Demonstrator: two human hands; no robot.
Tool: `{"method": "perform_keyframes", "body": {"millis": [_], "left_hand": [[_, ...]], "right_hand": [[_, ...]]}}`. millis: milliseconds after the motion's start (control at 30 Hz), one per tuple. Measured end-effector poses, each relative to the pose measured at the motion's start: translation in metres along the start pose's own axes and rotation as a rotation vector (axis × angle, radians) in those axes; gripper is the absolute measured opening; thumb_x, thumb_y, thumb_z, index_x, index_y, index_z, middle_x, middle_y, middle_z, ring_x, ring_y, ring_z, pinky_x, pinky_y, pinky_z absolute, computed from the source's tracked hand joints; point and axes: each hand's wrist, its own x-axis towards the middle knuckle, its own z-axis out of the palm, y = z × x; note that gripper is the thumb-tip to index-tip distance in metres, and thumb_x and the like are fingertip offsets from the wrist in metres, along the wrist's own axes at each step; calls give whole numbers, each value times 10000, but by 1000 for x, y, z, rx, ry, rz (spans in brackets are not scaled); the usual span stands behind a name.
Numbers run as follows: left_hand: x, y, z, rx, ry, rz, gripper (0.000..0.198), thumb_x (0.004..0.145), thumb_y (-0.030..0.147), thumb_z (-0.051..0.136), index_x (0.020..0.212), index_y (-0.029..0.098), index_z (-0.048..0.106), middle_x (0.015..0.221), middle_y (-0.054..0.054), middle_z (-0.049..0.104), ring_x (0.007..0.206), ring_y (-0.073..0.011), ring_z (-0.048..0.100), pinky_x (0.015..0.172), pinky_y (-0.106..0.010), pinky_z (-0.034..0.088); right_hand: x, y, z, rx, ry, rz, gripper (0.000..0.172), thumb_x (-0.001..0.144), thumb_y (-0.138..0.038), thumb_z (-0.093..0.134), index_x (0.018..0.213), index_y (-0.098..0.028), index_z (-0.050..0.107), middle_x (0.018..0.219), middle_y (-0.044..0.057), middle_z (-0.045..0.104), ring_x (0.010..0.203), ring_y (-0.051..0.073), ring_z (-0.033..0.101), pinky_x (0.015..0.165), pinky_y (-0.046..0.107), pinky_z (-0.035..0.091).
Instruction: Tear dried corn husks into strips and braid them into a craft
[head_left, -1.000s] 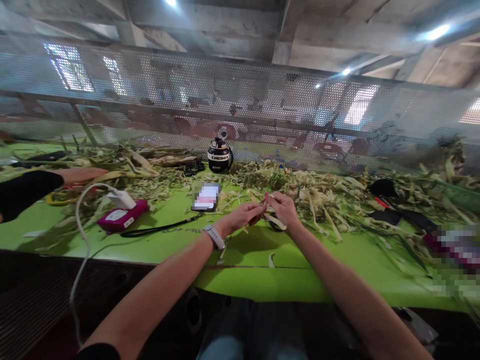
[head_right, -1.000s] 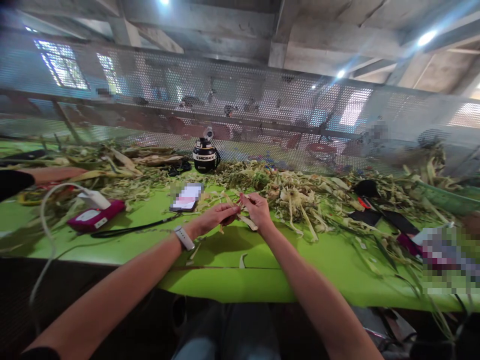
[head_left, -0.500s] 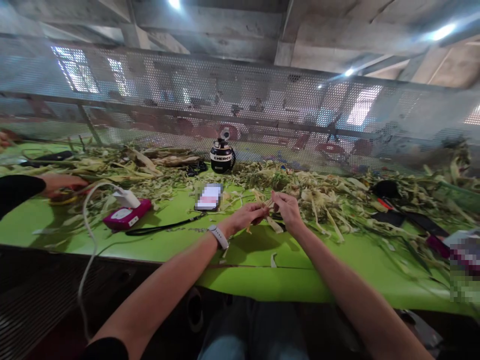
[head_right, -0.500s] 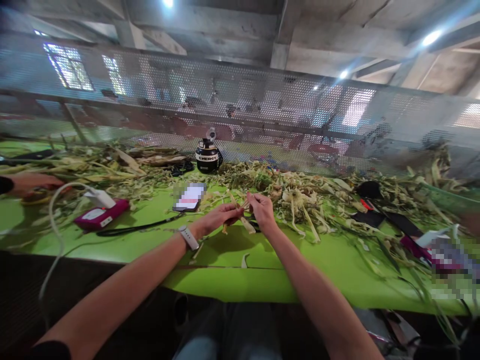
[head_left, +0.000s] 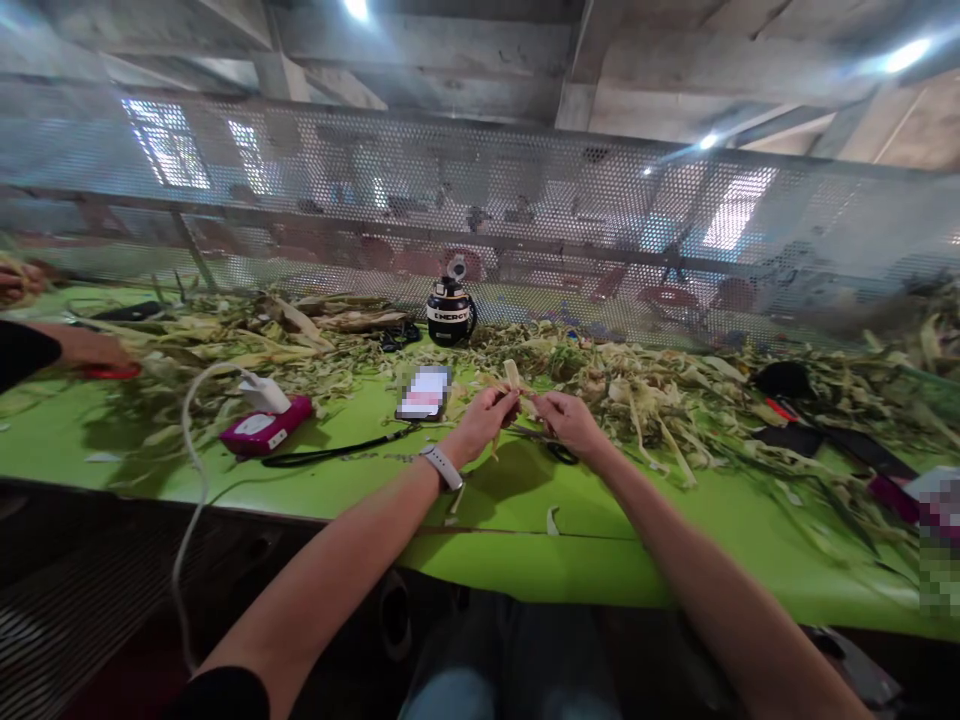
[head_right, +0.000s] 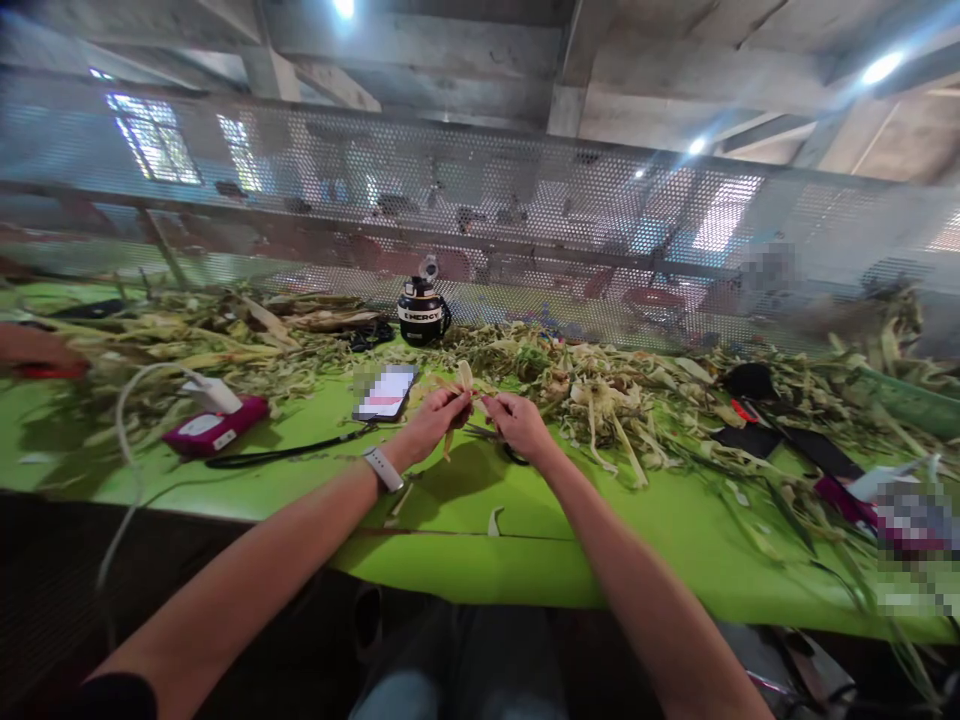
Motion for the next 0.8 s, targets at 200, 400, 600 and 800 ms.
{"method": "perform_keyframes", "body": {"millis": [200, 400, 600, 800], "left_hand": [[4, 8, -5, -261, 109, 80, 346, 589, 348, 797, 813, 155, 617, 726, 23, 637, 662, -83, 575, 657, -221, 417], [4, 10, -1, -374, 56, 117, 368, 572, 332, 812, 847, 169, 629, 831, -16, 700, 847, -160, 650, 788, -286, 460], [7, 6, -7, -191, 113, 169, 317, 632, 362, 770, 856, 169, 657, 726, 12, 668, 709, -110, 623, 752, -256, 457], [8, 4, -11, -194, 140, 104, 323, 667, 356, 737, 924, 183, 644, 742, 4, 673, 800, -142, 628, 719, -253, 453]], "right_hand": [[-4, -3, 1, 330, -78, 250, 540, 720, -721, 500, 733, -185, 569, 657, 21, 630, 581, 149, 586, 553, 281, 472], [-8, 1, 21, 213, -157, 125, 461, 565, -508, 768, 845, -171, 626, 809, 39, 689, 762, 168, 622, 706, 295, 492], [-2, 14, 17, 21, -143, 53, 202, 638, -359, 690, 632, -168, 625, 622, -1, 624, 649, 147, 576, 654, 287, 467], [-3, 6, 19, 318, -89, 200, 299, 669, -420, 703, 806, -193, 566, 759, 21, 666, 737, 162, 640, 708, 305, 507]]}}
